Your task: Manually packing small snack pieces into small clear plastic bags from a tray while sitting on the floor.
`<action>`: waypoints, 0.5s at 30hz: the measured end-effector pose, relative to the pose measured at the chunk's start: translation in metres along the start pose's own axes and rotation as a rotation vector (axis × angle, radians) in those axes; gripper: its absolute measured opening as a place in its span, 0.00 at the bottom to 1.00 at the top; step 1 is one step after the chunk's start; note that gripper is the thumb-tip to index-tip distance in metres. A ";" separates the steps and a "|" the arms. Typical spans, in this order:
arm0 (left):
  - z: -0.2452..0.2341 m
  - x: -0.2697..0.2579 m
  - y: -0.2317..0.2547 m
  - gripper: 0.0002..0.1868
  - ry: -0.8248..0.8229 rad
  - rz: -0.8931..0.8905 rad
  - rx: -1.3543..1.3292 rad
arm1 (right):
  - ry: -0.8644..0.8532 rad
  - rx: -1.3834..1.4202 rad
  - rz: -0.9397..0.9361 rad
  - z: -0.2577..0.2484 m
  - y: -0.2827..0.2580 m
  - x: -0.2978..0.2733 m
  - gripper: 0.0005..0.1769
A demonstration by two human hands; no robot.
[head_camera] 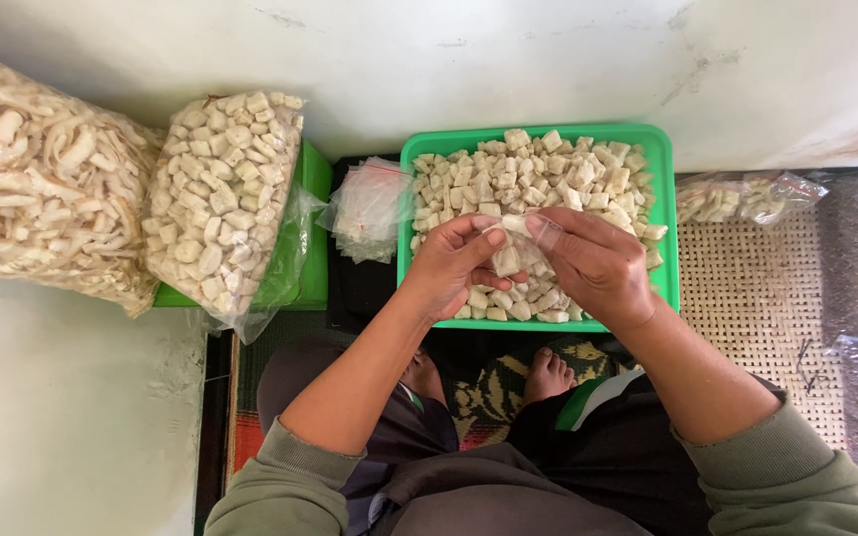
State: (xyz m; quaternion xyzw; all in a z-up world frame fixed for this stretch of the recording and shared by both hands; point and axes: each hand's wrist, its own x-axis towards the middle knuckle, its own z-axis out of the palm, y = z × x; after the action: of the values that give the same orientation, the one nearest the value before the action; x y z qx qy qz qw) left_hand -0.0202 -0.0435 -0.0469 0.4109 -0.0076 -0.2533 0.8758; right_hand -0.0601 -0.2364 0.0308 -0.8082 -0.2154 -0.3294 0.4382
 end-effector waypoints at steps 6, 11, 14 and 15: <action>0.014 -0.003 0.008 0.08 0.038 0.027 -0.001 | 0.053 0.047 0.042 0.003 0.001 -0.002 0.10; 0.017 -0.004 0.010 0.11 0.033 0.040 0.037 | 0.114 0.091 0.117 0.002 0.002 -0.005 0.04; 0.017 -0.005 0.012 0.10 0.057 0.048 0.058 | 0.076 0.092 0.145 0.000 -0.001 -0.001 0.06; 0.015 -0.005 0.012 0.10 0.074 0.058 0.067 | 0.044 0.112 0.172 -0.001 -0.003 0.000 0.07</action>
State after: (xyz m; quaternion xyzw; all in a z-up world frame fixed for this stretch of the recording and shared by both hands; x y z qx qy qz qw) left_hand -0.0228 -0.0458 -0.0270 0.4487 0.0045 -0.2118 0.8682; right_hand -0.0620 -0.2355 0.0329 -0.7905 -0.1537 -0.2954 0.5140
